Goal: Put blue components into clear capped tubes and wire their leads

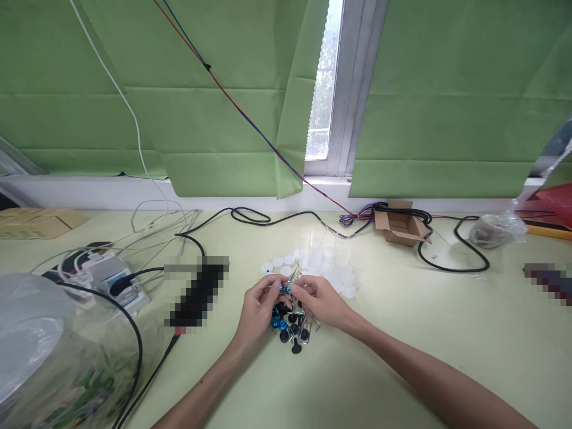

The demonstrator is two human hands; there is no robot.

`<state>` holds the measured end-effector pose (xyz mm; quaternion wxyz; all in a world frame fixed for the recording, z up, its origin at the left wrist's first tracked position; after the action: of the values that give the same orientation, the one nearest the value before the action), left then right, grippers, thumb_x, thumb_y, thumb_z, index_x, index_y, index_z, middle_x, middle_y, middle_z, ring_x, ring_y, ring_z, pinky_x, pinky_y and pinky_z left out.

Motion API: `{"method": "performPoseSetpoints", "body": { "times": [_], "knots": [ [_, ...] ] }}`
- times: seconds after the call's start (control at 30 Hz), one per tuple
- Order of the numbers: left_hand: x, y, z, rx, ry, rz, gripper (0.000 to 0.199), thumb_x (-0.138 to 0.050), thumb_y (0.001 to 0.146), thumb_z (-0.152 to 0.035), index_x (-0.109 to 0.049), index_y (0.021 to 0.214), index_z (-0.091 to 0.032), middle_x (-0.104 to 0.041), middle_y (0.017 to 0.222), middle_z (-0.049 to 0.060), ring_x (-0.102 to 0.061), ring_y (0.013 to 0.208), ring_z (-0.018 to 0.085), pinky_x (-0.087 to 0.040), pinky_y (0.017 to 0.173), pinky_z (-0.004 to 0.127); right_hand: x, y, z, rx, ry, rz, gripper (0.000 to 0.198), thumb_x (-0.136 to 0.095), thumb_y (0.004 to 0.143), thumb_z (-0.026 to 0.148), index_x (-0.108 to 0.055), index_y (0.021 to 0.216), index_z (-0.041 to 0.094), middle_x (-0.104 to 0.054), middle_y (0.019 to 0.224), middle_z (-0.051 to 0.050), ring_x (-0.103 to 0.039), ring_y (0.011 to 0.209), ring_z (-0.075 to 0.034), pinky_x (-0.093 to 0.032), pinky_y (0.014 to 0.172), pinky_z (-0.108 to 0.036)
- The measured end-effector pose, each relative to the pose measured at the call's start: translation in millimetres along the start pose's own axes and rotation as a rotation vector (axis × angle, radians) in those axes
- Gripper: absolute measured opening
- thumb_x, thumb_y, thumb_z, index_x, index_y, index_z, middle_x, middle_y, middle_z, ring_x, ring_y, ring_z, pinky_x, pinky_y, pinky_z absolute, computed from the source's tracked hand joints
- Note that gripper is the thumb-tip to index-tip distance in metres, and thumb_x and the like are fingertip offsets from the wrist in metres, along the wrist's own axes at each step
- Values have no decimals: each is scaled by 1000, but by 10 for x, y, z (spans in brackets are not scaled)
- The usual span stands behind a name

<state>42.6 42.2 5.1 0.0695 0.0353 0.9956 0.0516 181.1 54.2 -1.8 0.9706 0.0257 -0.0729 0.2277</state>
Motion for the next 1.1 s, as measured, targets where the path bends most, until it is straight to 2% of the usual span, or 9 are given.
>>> {"method": "performPoseSetpoints", "body": {
  "times": [0.13, 0.3, 0.4, 0.53, 0.73, 0.83, 1.0, 1.1],
  "knots": [
    [0, 6, 0, 1, 8, 2, 23, -66, 87, -40, -69, 93, -18, -65, 83, 1, -63, 61, 14, -53, 68, 29, 1, 15, -22, -2, -19, -12, 45, -46, 97, 55, -53, 71, 19, -46, 43, 6, -43, 38, -9, -32, 40, -20],
    [26, 8, 10, -7, 16, -18, 23, -65, 88, -40, -70, 95, -18, -64, 82, 1, -62, 61, 13, -53, 69, 29, 14, -8, -14, -12, 28, -31, 29, -60, 91, 49, -52, 90, 21, -50, 48, 9, -42, 39, -8, -29, 39, -18],
    [29, 9, 30, 2, 25, -22, 24, -65, 88, -40, -70, 95, -18, -65, 83, 1, -62, 62, 13, -53, 70, 29, 6, -20, 7, -1, 58, -15, 26, -62, 89, 45, -50, 93, 22, -52, 50, 9, -41, 39, -8, -29, 39, -18],
    [13, 12, 30, 4, 25, -6, 24, -66, 87, -40, -69, 94, -18, -65, 81, 1, -62, 61, 14, -52, 68, 29, 5, -14, 2, -7, 47, -21, 25, -56, 93, 45, -51, 86, 21, -47, 45, 9, -42, 37, -9, -30, 38, -19],
    [-10, -1, -2, 15, 44, 5, 25, -67, 86, -41, -69, 92, -16, -66, 80, 1, -62, 60, 14, -52, 68, 29, -13, 20, -27, 14, -35, -16, 42, -45, 98, 47, -54, 68, 18, -46, 42, 5, -43, 39, -9, -32, 42, -21],
    [-6, 3, 4, 18, 54, 7, 26, -66, 87, -41, -68, 93, -16, -67, 80, 2, -63, 60, 15, -52, 69, 29, -1, 26, -33, 3, -68, -32, 48, -41, 99, 49, -55, 67, 18, -46, 42, 4, -43, 40, -10, -34, 44, -22],
    [42, 19, 28, 6, 51, -36, 26, -66, 87, -42, -70, 95, -17, -65, 82, 1, -62, 61, 14, -53, 68, 29, 32, -5, 1, -28, -45, -63, 24, -58, 91, 45, -53, 88, 21, -46, 46, 9, -41, 40, -9, -28, 41, -19],
    [52, 14, 39, 7, 54, -42, 26, -66, 87, -41, -71, 96, -17, -66, 83, 2, -62, 62, 14, -53, 69, 30, 22, -23, 30, -5, -45, -40, 20, -64, 87, 37, -51, 92, 23, -47, 48, 10, -39, 41, -8, -26, 42, -18]
  ]
}}
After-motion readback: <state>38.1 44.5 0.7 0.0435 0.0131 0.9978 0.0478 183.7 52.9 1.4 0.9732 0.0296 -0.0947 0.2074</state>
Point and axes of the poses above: each hand's wrist, its own y-axis towards the middle knuckle, its own x-axis out of the back of the hand, z = x × y, the point moved 6 cm from there along y, towards the middle knuckle
